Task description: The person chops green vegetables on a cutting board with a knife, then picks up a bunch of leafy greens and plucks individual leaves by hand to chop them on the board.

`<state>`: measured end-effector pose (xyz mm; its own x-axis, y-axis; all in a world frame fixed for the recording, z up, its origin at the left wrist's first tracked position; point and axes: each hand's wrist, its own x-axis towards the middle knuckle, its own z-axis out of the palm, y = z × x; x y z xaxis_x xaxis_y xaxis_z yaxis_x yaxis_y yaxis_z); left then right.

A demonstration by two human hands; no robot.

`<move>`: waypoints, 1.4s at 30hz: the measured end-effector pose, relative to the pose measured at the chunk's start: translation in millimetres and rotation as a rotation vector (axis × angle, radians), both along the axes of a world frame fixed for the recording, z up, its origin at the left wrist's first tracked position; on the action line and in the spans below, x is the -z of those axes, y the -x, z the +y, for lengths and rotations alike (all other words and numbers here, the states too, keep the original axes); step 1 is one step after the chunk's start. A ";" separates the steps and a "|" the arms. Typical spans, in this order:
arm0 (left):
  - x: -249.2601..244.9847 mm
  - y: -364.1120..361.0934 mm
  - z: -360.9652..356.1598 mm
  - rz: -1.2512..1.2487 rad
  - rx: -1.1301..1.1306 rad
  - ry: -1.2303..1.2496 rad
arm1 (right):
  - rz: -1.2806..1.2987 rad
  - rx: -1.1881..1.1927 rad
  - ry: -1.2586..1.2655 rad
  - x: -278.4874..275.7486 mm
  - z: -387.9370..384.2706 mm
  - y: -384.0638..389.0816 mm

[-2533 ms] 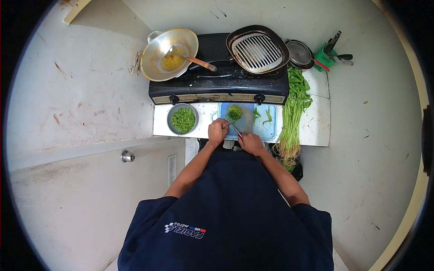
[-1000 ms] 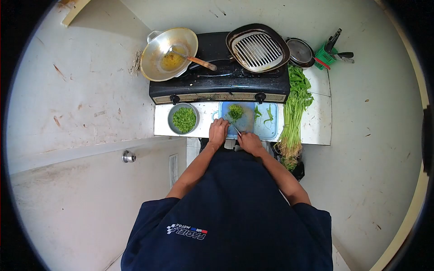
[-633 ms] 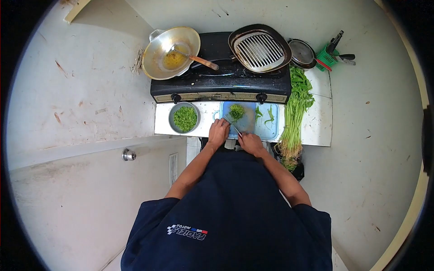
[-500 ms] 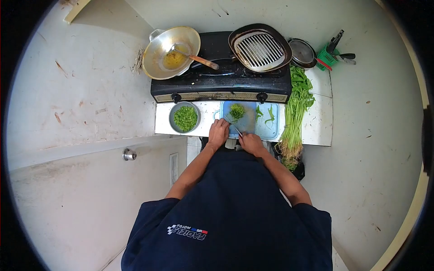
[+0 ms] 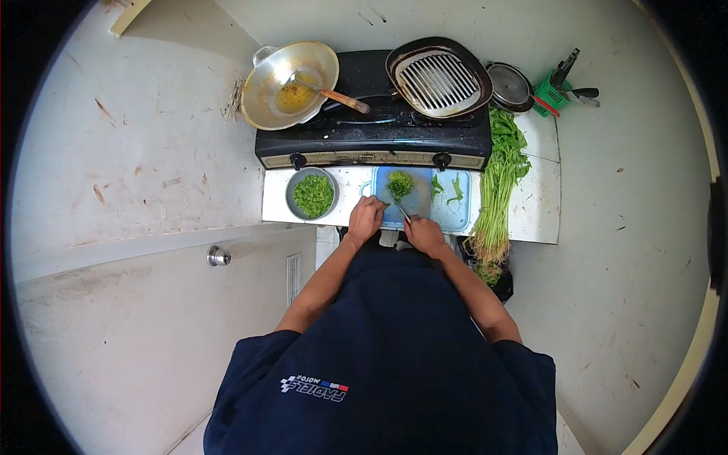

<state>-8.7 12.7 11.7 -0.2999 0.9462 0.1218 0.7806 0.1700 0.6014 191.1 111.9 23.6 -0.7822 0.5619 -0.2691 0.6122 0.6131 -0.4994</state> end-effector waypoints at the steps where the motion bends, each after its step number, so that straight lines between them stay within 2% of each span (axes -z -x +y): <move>1: -1.9 1.3 1.3 0.006 0.008 0.022 | 0.008 -0.010 0.007 4.3 1.0 0.0; 8: -8.4 7.2 5.5 -0.017 0.014 0.109 | 0.057 -0.025 0.000 3.9 -0.1 -2.3; 17: -1.3 3.0 2.4 0.011 -0.005 0.036 | -0.023 -0.082 0.026 -4.4 -3.8 -0.1; 26: 2.7 -1.8 0.6 0.029 -0.022 -0.005 | -0.033 -0.120 -0.038 2.8 0.4 13.9; 32: -0.4 -3.3 0.7 0.035 -0.035 -0.006 | -0.006 -0.053 -0.037 2.6 0.8 2.8; 42: -0.7 -2.8 0.6 0.024 -0.039 0.013 | 0.010 -0.139 -0.075 -0.5 -1.3 5.5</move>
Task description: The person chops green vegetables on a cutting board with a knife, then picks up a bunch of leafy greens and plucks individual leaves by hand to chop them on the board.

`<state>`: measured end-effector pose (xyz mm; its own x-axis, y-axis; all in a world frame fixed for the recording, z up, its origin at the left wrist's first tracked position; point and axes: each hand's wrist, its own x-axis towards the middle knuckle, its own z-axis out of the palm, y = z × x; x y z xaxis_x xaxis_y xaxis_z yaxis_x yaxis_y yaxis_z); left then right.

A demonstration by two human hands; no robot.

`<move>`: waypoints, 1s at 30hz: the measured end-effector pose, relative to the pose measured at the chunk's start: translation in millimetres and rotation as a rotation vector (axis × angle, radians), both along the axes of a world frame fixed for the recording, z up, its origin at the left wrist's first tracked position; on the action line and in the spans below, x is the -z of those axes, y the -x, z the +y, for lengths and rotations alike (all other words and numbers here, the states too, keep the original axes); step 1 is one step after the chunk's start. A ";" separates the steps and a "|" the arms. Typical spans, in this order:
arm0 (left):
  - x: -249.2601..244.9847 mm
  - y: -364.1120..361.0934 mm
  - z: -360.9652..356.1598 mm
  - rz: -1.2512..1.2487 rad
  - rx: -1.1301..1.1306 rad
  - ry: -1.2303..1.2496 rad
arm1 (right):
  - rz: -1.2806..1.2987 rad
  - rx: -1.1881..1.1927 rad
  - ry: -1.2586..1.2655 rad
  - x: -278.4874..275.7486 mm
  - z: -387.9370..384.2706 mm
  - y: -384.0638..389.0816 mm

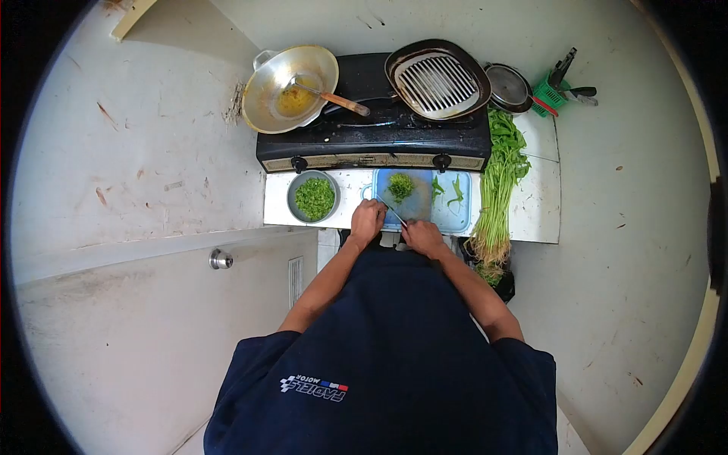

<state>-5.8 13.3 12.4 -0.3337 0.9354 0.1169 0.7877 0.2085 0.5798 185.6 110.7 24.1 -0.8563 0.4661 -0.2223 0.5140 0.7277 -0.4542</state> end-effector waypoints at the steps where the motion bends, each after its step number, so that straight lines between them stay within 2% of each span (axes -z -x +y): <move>1: -0.2 0.7 0.4 0.001 0.005 -0.004 | -0.012 -0.007 -0.011 1.6 0.6 1.9; 8: -3.6 -2.7 0.3 0.010 -0.021 -0.027 | 0.016 0.008 -0.055 6.0 0.2 11.7; 17: -2.2 -3.2 -2.1 -0.057 -0.053 -0.027 | -0.016 0.099 0.076 1.2 4.6 2.5; 23: 4.0 -3.4 -3.2 -0.047 -0.061 -0.023 | -0.032 0.043 0.053 -7.2 1.0 1.0; 30: -0.7 -4.8 -4.1 -0.037 -0.060 -0.030 | -0.002 -0.009 0.031 7.8 -1.2 6.5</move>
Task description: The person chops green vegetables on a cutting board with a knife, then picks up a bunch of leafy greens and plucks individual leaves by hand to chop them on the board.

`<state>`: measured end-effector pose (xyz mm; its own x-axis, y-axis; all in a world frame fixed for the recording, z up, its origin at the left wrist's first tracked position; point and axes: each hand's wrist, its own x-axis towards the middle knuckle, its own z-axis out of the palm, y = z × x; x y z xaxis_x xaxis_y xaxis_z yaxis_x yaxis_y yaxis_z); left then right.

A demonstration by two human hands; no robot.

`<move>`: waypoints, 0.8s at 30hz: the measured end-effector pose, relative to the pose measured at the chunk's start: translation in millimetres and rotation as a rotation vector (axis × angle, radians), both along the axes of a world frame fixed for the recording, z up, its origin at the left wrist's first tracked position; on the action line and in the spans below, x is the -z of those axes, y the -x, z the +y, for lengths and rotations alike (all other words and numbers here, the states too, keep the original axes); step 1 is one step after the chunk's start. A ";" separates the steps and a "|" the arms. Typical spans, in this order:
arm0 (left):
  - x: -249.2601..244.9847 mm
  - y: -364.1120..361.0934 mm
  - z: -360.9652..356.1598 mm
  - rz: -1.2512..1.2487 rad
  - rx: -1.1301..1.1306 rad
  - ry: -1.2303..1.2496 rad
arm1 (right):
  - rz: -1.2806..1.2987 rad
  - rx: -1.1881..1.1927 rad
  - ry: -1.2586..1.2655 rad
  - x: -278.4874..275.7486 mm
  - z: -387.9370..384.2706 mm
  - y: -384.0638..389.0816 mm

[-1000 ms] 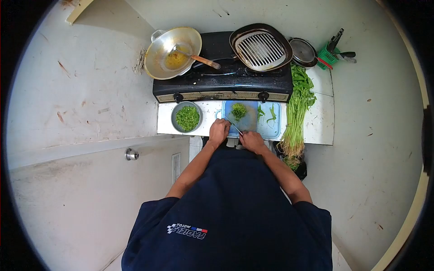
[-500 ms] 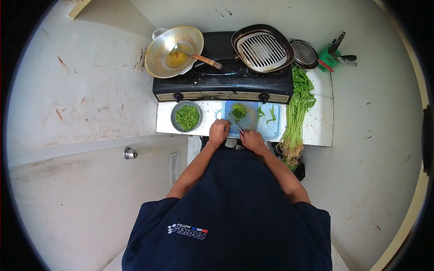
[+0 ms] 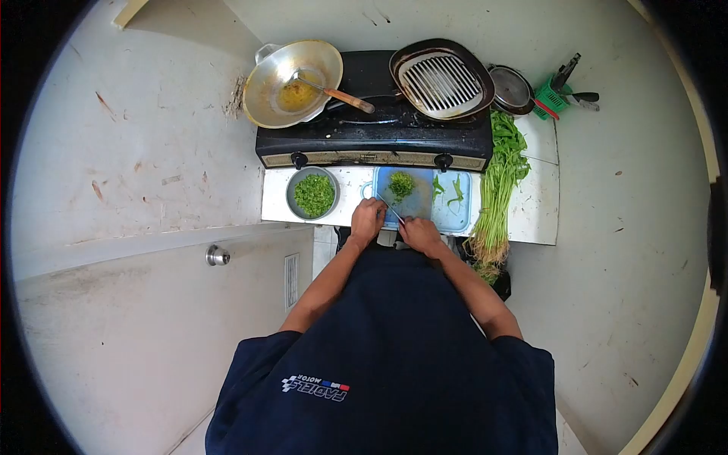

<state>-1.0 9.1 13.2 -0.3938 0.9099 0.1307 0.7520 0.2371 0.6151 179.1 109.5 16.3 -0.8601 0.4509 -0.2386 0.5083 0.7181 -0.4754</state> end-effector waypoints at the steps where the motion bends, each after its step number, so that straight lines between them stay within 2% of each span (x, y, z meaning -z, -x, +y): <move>1: -0.3 -0.2 -0.1 0.001 0.001 -0.005 | 0.003 0.013 0.001 -1.0 -0.3 3.4; 11: 0.2 -2.5 -0.8 0.002 -0.042 -0.015 | -0.036 0.064 0.036 -2.9 2.5 -3.5; 24: -3.7 -2.4 -0.8 0.007 -0.034 0.011 | -0.029 0.017 0.046 -9.9 -3.4 1.1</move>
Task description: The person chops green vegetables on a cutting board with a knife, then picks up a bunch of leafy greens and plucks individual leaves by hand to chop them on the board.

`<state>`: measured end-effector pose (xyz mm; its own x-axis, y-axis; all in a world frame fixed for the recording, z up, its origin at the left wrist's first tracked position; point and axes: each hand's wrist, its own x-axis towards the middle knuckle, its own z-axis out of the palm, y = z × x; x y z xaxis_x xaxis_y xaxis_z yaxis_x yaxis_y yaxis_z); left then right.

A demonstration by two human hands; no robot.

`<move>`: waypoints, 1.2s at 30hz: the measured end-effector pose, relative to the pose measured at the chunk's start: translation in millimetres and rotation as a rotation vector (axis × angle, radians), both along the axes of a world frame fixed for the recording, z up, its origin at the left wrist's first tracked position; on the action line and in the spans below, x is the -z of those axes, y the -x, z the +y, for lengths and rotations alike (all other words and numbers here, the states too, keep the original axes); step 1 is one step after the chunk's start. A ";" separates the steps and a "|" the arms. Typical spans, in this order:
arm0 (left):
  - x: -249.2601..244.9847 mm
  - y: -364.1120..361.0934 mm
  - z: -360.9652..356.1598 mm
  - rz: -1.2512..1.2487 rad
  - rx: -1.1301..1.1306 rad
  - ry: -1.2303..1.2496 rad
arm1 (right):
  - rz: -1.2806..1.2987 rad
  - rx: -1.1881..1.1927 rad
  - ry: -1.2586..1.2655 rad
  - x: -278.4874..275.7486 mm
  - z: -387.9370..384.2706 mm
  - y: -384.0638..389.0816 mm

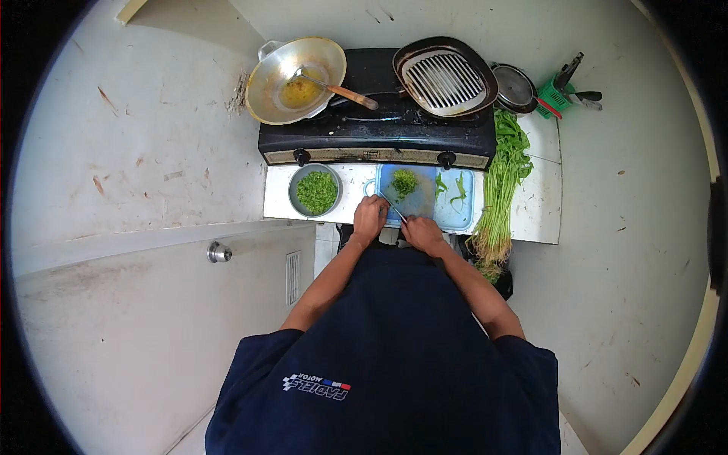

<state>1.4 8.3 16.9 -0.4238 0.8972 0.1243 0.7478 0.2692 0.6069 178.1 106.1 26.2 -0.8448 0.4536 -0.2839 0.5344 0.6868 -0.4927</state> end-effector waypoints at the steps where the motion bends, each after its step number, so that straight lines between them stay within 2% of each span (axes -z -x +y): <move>1: -0.5 0.3 -0.2 -0.005 0.002 0.009 | 0.000 0.006 -0.002 -0.1 0.0 3.9; 11: 8.7 1.2 0.8 -0.078 -0.034 0.039 | 0.065 0.031 -0.043 16.0 0.7 -7.5; 20: -1.2 -1.0 2.3 -0.094 -0.068 0.081 | -0.021 0.013 0.020 -4.4 -1.2 -3.3; 26: 1.6 -0.5 3.7 -0.103 -0.089 0.123 | 0.014 0.025 0.018 3.8 -1.2 2.5; 29: 3.0 -0.7 4.4 -0.104 -0.097 0.136 | 0.081 -0.025 -0.076 25.5 -0.1 0.2; 36: 5.9 0.2 2.9 -0.206 -0.147 0.123 | 0.064 0.032 -0.020 12.3 3.6 -6.5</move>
